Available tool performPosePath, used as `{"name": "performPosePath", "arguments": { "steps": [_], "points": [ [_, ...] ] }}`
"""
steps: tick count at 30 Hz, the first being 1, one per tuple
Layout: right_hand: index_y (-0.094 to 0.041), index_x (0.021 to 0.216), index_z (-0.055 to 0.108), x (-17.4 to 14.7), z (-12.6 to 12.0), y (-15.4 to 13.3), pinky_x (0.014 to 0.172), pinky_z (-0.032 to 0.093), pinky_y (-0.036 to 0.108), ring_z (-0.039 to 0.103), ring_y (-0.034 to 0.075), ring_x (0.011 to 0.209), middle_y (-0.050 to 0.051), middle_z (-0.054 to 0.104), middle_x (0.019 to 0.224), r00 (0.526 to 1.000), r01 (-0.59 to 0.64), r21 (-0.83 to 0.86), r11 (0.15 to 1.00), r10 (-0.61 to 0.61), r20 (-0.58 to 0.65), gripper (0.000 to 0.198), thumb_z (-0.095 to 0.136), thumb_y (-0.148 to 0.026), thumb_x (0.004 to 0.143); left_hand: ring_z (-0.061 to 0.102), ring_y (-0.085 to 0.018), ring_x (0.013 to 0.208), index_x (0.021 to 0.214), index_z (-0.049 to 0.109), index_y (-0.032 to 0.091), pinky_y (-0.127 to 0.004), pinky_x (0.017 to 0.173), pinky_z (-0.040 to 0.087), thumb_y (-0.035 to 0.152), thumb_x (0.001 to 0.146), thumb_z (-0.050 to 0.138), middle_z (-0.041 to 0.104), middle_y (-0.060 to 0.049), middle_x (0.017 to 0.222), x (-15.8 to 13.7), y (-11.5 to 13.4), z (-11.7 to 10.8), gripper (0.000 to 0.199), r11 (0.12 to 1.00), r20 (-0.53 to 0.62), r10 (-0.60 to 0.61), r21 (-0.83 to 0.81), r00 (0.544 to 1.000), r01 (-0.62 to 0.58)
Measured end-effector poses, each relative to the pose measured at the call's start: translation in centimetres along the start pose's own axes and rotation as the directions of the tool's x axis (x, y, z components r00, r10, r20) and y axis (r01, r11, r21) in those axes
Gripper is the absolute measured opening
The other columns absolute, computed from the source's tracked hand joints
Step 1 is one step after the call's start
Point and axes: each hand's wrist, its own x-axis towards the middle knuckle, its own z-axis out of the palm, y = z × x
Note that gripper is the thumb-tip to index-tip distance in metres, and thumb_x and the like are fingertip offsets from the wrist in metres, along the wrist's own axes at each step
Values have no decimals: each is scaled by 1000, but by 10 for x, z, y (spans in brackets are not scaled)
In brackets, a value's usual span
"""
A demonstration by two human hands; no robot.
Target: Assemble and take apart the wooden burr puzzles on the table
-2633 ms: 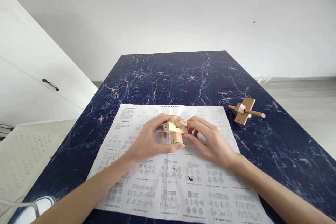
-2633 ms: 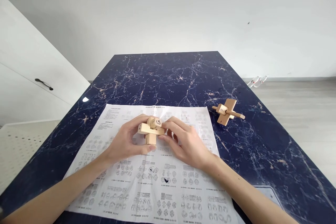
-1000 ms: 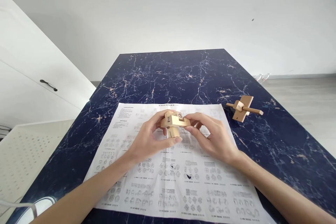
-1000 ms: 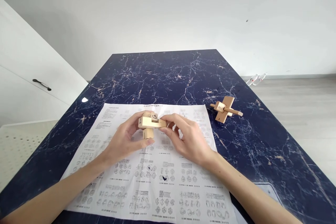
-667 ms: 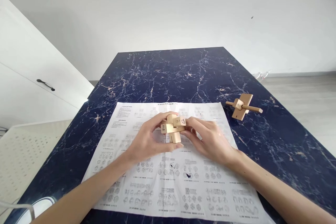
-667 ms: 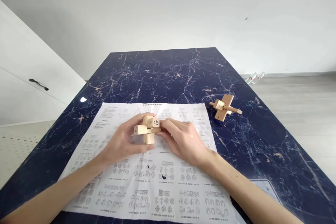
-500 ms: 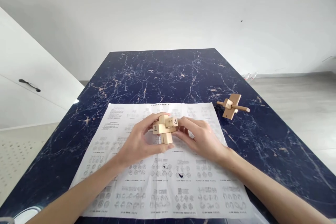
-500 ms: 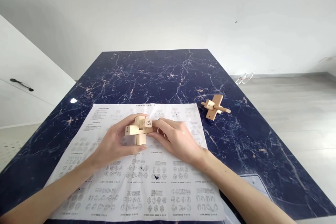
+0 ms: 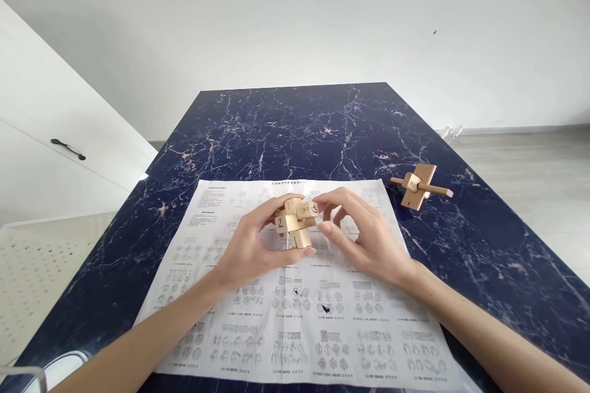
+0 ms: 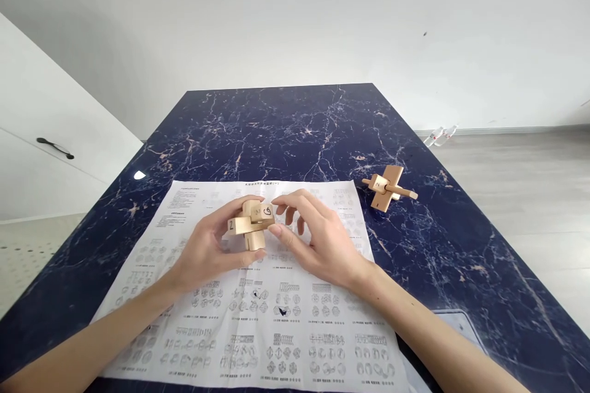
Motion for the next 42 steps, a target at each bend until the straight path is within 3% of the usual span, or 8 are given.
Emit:
{"name": "performPosePath", "arguments": {
  "steps": [4, 11, 20, 27, 30, 34, 37, 42],
  "points": [
    [-22, 125, 62, 1, -1, -1, 76, 59, 36, 67, 22, 95, 9, 68, 112, 999, -8, 11, 1000, 8, -34, 23, 60, -38, 108, 72, -26, 109, 137, 65, 28, -41, 95, 60, 31, 80, 91, 77, -4, 122, 0, 0, 1, 62, 1000, -12, -6, 10, 1000, 6],
    [-24, 121, 63, 3, -3, 1, 78, 58, 35, 71, 18, 86, 4, 75, 100, 936, -291, 388, 875, 177, 304, 16, 61, -34, 109, 69, -27, 120, 140, 66, 35, -44, 107, 57, 30, 79, 93, 74, -3, 130, -1, -4, -5, 67, 991, 63, -34, -125, 997, 42],
    [-22, 112, 65, -5, 12, -9, 64, 53, 31, 65, 15, 66, 0, 71, 78, 980, -193, 358, 914, 200, 18, 15, 59, -35, 110, 72, -26, 108, 134, 71, 27, -41, 96, 60, 39, 84, 87, 76, -7, 120, 3, -6, -2, 54, 945, 117, -114, -294, 987, 144],
    [-22, 110, 64, 5, -8, 6, 60, 53, 32, 65, 17, 66, 2, 71, 81, 922, -258, 226, 939, 310, -234, 25, 52, -44, 112, 66, -19, 85, 128, 70, 23, -35, 77, 59, 38, 83, 87, 74, -4, 104, 4, 3, -10, 51, 987, -75, -162, -16, 984, 161],
    [-21, 105, 65, 6, -13, 27, 54, 46, 31, 67, 20, 65, 5, 74, 81, 919, -382, -93, 920, 367, -145, 31, 54, -50, 109, 65, -18, 81, 132, 68, 22, -35, 78, 58, 37, 83, 86, 74, -4, 104, 7, 8, -13, 55, 983, -170, -72, 153, 983, 99],
    [-20, 109, 67, 6, -14, 31, 57, 45, 32, 69, 24, 69, 8, 77, 88, 956, -287, -408, 867, 288, -59, 38, 53, -55, 108, 67, -18, 80, 139, 63, 24, -36, 83, 59, 41, 84, 88, 72, -1, 94, 5, 17, -16, 64, 948, -143, 47, 318, 989, 1],
    [-20, 120, 67, 11, -17, 6, 65, 51, 33, 71, 23, 82, 9, 78, 99, 972, -233, -264, 936, 236, -20, 42, 53, -58, 109, 67, -18, 81, 142, 60, 27, -36, 85, 60, 44, 84, 89, 72, 0, 98, -7, 23, -19, 68, 899, -55, 112, 431, 992, -78],
    [-22, 98, 69, 15, -10, -41, 66, 52, 30, 69, 17, 73, 2, 76, 85, 934, -206, 64, 976, 177, 310, 37, 45, -45, 114, 72, -26, 106, 146, 56, 29, -40, 92, 59, 43, 84, 88, 73, -6, 123, -37, 30, -20, 71, 880, 67, 91, 462, 994, -112]
  ]
}}
